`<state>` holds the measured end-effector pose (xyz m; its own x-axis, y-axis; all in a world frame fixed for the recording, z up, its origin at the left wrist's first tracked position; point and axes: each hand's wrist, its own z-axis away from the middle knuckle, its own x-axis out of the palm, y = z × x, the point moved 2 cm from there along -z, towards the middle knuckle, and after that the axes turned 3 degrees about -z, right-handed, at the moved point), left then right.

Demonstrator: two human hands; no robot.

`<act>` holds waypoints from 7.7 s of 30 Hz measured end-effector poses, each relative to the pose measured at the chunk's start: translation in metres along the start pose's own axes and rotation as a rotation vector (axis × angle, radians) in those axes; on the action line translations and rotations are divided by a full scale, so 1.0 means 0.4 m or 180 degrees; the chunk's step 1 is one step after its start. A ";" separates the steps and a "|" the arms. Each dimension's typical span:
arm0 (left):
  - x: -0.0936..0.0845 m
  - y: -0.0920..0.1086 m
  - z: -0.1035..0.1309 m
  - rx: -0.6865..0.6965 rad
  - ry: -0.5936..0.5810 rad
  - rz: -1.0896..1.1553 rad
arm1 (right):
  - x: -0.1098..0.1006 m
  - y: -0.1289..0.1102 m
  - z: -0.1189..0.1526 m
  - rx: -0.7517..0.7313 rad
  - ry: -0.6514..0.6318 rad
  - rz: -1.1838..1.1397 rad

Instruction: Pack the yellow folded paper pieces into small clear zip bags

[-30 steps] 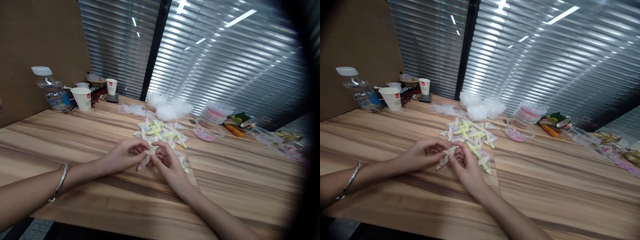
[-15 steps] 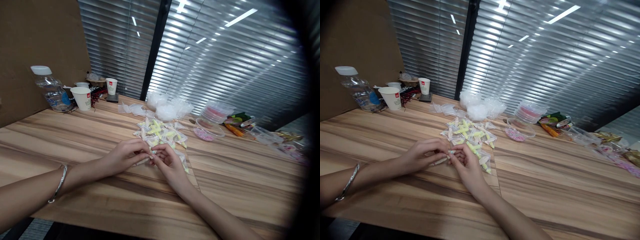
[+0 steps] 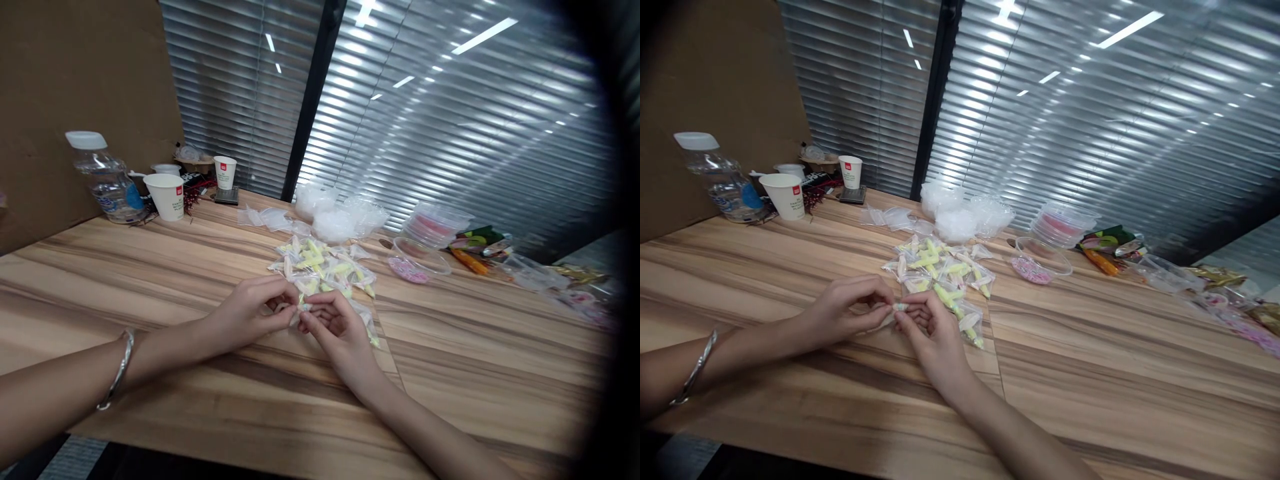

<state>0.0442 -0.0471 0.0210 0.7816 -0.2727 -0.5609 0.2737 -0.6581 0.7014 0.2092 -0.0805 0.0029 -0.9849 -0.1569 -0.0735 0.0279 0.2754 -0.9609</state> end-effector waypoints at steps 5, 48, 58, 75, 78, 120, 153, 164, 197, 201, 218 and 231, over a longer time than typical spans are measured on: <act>0.025 -0.019 -0.001 -0.0951 -0.0145 0.1693 | -0.011 -0.002 0.002 -0.0422 0.0237 0.0433; 0.035 0.001 0.005 -0.1176 -0.0158 0.2210 | -0.029 -0.043 0.014 -0.1786 0.0140 0.2007; 0.054 -0.001 0.010 -0.1238 -0.0113 0.2504 | -0.017 -0.022 0.013 -0.1727 0.0004 0.2086; 0.053 0.020 0.012 -0.1293 0.0165 0.2562 | -0.008 -0.017 0.013 -0.1777 -0.0023 0.2292; 0.052 0.023 0.012 -0.1328 0.0175 0.2487 | -0.005 -0.016 0.016 -0.2097 0.0005 0.2415; 0.052 0.006 0.020 -0.1544 0.0323 0.2814 | -0.033 -0.051 0.012 -0.2526 0.0152 0.2639; 0.050 0.001 0.014 -0.1593 0.0023 0.3181 | -0.030 -0.061 -0.003 -0.1966 0.0442 0.1791; 0.048 -0.017 0.014 -0.1436 -0.0015 0.2845 | -0.042 -0.042 -0.009 -0.1001 0.0039 0.1193; 0.062 -0.005 0.019 -0.1374 -0.0023 0.3065 | -0.034 -0.066 -0.003 -0.1593 -0.0081 0.1598; 0.061 -0.006 0.020 -0.1474 -0.0079 0.3043 | -0.037 -0.072 0.000 -0.1651 -0.0092 0.1771; 0.063 0.010 0.010 -0.1564 0.0085 0.2888 | -0.021 -0.032 -0.006 -0.1054 -0.0145 0.1708; 0.059 0.014 0.005 -0.1471 0.0372 0.2615 | -0.010 -0.013 -0.007 -0.0386 -0.0203 0.0875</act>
<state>0.0630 -0.0586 0.0108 0.8725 -0.4385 0.2154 -0.2117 0.0582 0.9756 0.2126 -0.0787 0.0087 -0.9304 -0.1188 -0.3468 0.2676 0.4265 -0.8640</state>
